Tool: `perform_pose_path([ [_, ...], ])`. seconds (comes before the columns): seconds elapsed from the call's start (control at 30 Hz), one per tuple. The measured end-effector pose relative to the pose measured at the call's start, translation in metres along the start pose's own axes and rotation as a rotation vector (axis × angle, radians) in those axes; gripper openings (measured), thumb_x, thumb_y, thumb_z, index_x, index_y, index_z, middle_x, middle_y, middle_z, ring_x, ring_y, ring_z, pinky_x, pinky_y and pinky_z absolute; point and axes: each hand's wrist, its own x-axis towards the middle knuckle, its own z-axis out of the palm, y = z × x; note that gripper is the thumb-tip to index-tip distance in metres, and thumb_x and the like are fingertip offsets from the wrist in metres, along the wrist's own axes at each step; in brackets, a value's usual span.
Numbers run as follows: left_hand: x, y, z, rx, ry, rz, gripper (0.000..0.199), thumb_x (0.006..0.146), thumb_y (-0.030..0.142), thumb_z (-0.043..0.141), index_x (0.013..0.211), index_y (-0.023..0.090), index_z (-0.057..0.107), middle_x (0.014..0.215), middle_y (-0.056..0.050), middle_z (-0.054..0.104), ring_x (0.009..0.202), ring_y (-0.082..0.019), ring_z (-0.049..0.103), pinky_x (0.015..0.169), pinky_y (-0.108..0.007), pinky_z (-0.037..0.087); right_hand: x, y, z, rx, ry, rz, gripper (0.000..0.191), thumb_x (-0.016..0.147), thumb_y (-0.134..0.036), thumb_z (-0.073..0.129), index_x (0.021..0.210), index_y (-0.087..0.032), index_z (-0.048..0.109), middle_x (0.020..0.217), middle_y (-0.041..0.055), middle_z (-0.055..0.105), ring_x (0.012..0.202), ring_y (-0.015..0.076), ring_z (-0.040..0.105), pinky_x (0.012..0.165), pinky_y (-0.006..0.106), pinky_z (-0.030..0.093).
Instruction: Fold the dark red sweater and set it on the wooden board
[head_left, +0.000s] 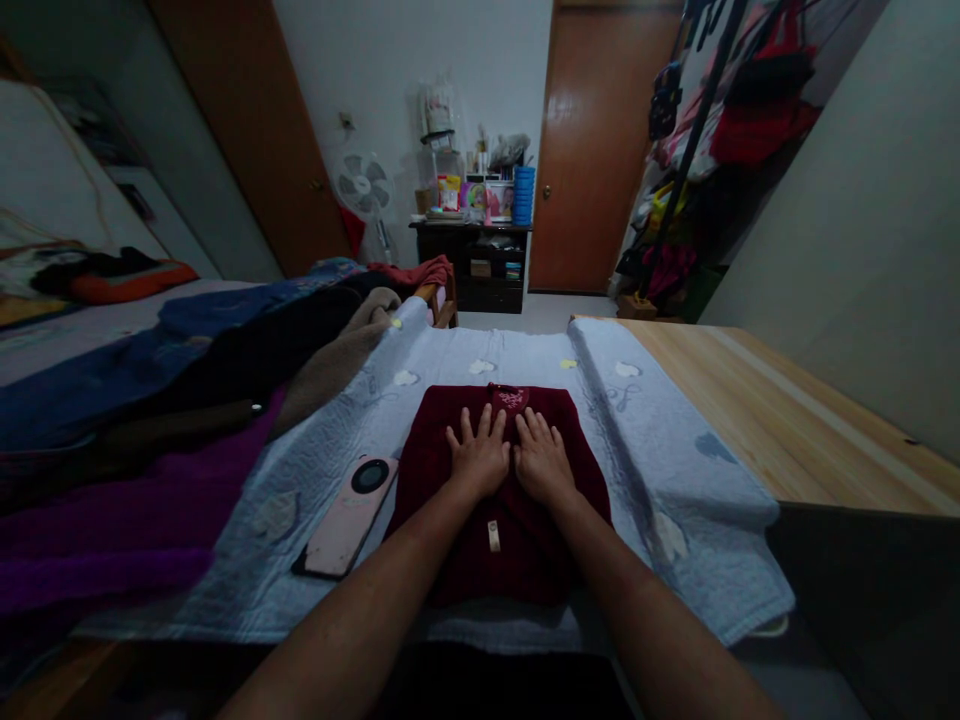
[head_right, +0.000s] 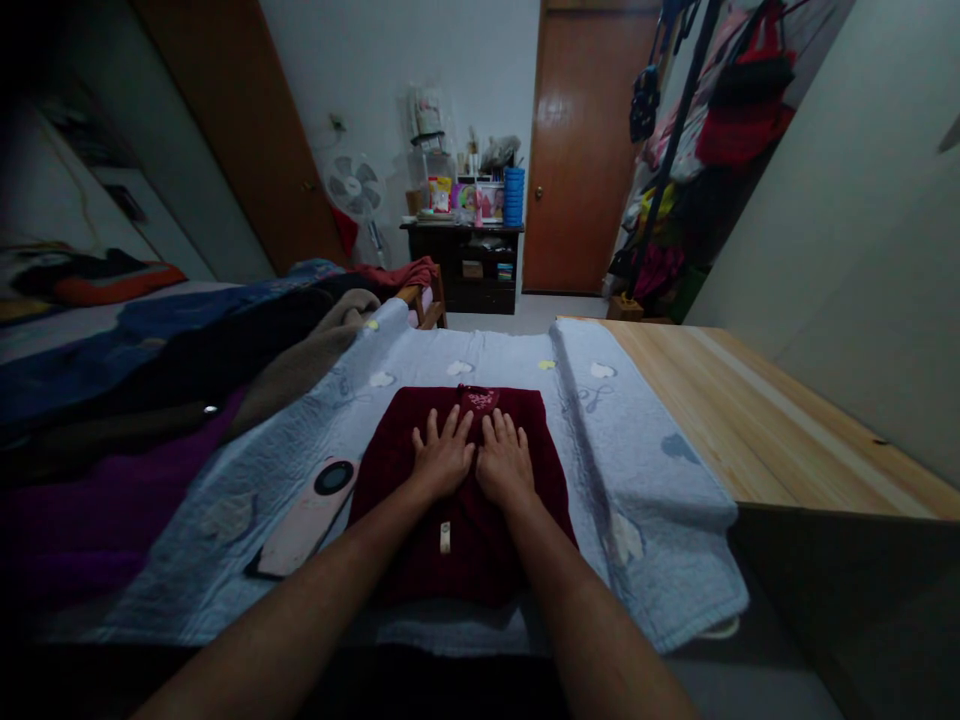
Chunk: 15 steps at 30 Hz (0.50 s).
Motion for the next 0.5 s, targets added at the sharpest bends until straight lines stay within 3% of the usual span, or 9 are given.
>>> perform_pose_path([
  [0.13,0.014,-0.013,-0.015,-0.001,-0.065,0.018,0.069,0.088,0.058,0.035,0.15,0.035,0.015,0.159,0.001,0.014,0.138,-0.04,0.019,0.101,-0.064,0.03,0.001,-0.003,-0.001,-0.026,0.003,0.02,0.057,0.095,-0.032,0.033,0.149,-0.016,0.025,0.157,0.0078,0.016,0.144,0.0237,0.012,0.114,0.045,0.011],
  [0.27,0.038,-0.035,-0.03,-0.028,-0.109,-0.02,0.078,0.086,0.068,0.026,0.151,0.026,0.015,0.158,-0.005,0.02,0.129,-0.037,0.034,0.097,-0.054,0.038,0.001,-0.004,0.001,-0.049,0.022,0.018,0.058,0.094,-0.031,0.034,0.149,-0.015,0.024,0.157,0.0087,0.015,0.144,0.0236,0.013,0.114,0.045,0.011],
  [0.37,0.052,-0.049,-0.03,0.019,-0.055,-0.013,0.07,0.091,0.063,0.018,0.148,0.024,0.028,0.154,-0.005,0.03,0.13,-0.036,0.035,0.102,-0.053,0.031,0.001,-0.004,0.002,-0.045,0.03,0.021,0.058,0.094,-0.031,0.034,0.149,-0.015,0.025,0.157,0.0084,0.016,0.144,0.0238,0.013,0.114,0.045,0.011],
  [0.5,0.062,-0.062,-0.02,0.045,-0.003,0.016,0.064,0.09,0.064,0.022,0.146,0.034,0.031,0.153,0.0,0.032,0.137,-0.039,0.023,0.107,-0.062,0.017,0.001,-0.005,0.002,-0.03,0.027,0.029,0.059,0.093,-0.032,0.034,0.149,-0.016,0.025,0.157,0.0076,0.016,0.144,0.0235,0.013,0.114,0.044,0.011],
])
